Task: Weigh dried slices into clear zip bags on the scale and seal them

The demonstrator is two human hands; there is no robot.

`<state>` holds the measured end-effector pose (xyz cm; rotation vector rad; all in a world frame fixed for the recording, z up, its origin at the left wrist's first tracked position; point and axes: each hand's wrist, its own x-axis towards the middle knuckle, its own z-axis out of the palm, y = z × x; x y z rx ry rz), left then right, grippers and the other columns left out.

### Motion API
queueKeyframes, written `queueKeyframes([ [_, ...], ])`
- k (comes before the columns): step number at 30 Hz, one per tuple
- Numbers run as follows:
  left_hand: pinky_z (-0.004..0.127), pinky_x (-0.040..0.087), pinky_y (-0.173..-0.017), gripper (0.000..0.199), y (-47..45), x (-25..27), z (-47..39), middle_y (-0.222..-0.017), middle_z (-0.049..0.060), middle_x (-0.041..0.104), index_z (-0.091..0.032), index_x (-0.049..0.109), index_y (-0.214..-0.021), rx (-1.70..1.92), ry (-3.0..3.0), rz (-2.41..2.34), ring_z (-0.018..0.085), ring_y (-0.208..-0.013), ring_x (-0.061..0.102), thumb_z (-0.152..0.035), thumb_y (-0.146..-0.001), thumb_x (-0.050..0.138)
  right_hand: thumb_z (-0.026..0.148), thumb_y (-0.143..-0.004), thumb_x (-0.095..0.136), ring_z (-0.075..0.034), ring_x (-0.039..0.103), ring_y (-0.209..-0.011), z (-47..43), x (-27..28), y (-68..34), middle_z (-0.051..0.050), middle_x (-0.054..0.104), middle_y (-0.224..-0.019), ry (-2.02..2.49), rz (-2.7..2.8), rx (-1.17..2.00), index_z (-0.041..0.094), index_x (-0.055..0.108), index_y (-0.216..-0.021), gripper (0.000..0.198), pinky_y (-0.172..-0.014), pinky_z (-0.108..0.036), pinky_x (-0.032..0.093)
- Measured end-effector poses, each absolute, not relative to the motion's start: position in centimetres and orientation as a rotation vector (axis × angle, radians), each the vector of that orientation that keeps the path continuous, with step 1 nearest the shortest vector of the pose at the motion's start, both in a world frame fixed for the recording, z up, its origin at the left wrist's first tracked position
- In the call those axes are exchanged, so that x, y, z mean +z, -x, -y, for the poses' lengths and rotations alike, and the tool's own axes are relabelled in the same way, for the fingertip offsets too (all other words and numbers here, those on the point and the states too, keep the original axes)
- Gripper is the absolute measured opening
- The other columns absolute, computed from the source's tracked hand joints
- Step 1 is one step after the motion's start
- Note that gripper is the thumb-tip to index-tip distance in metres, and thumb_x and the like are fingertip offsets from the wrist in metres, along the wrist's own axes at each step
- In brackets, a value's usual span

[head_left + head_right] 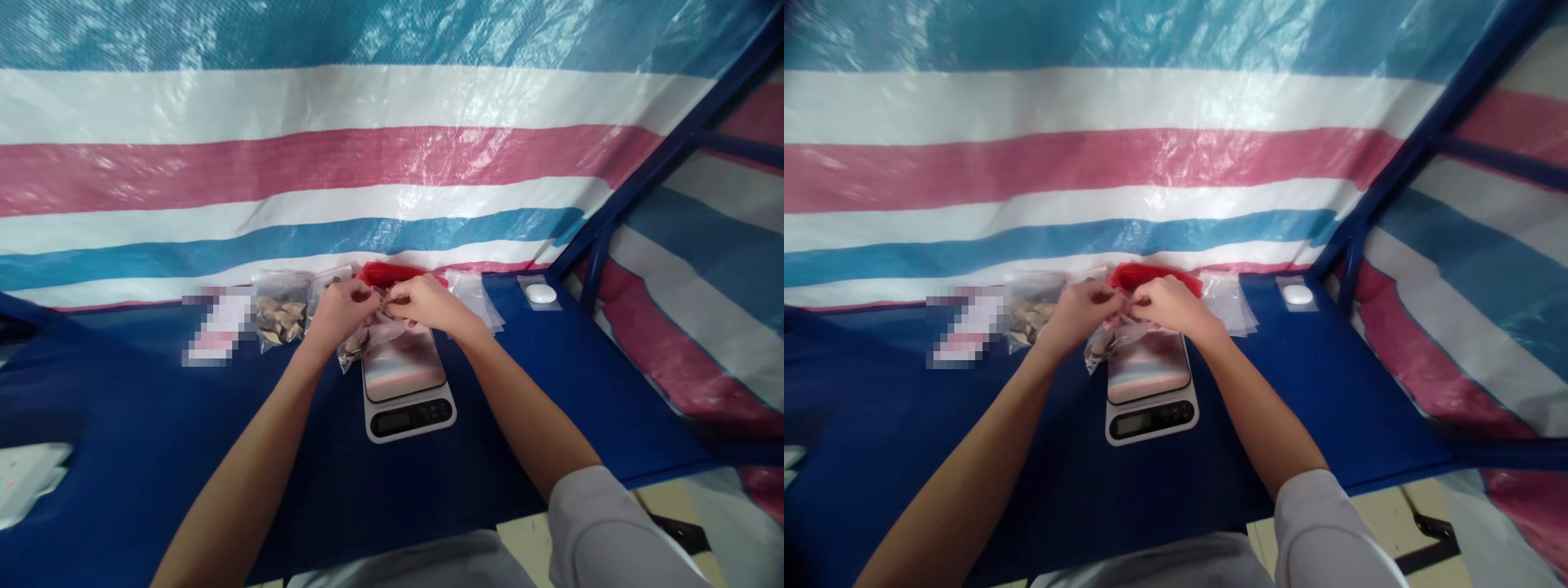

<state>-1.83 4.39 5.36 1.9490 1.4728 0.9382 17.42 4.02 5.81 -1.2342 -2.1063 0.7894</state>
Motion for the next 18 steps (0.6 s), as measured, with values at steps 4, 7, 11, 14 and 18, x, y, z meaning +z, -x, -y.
queueKeyframes([
  [4,0.028,0.032,-0.059,0.022,3.0,6.0,-4.3,-0.055,-0.001,0.055,-0.019,0.058,-0.055,0.895,-2.048,-1.478,0.014,-0.057,0.045,-0.022,-0.070,0.073,0.021,-0.081,0.062,-0.011,0.060,-0.052,-4.2,5.6,-17.9,0.001,0.067,-0.060,1.227,2.072,0.850,0.019,0.073,-0.070,0.016,-0.053,-0.022,0.041],
  [7,0.029,0.032,-0.058,0.023,4.1,6.2,-4.4,-0.057,-0.001,0.057,-0.021,0.058,-0.056,0.795,-2.140,-1.470,0.015,-0.056,0.047,-0.021,-0.068,0.077,0.024,-0.081,0.063,-0.011,0.060,-0.050,-4.4,5.7,-18.5,0.001,0.066,-0.059,1.203,2.030,0.972,0.018,0.074,-0.074,0.015,-0.053,-0.021,0.044],
  [11,0.028,0.039,-0.059,0.006,5.0,6.4,-4.4,-0.068,0.001,0.068,-0.022,0.069,-0.071,0.710,-2.163,-1.442,0.019,-0.062,0.058,-0.019,-0.069,0.074,0.029,-0.080,0.066,-0.012,0.059,-0.051,-4.4,5.8,-18.8,0.001,0.065,-0.059,1.170,1.972,1.115,0.018,0.074,-0.073,0.016,-0.050,-0.022,0.047],
  [14,0.028,0.045,-0.066,0.019,5.3,6.8,-4.3,-0.084,0.003,0.075,-0.023,0.076,-0.092,0.690,-2.103,-1.324,0.021,-0.071,0.065,-0.022,-0.073,0.075,0.032,-0.080,0.069,-0.012,0.062,-0.055,-4.4,5.8,-18.7,-0.001,0.069,-0.068,1.123,1.912,1.202,0.017,0.076,-0.075,0.017,-0.051,-0.022,0.048],
  [18,0.027,0.050,-0.074,0.041,5.7,7.1,-4.4,-0.101,0.006,0.076,-0.023,0.077,-0.109,0.734,-1.984,-1.145,0.025,-0.086,0.069,-0.034,-0.071,0.083,0.036,-0.080,0.072,-0.014,0.067,-0.062,-4.8,5.4,-18.8,-0.002,0.075,-0.077,1.050,1.897,1.225,0.018,0.080,-0.081,0.019,-0.059,-0.024,0.051],
])
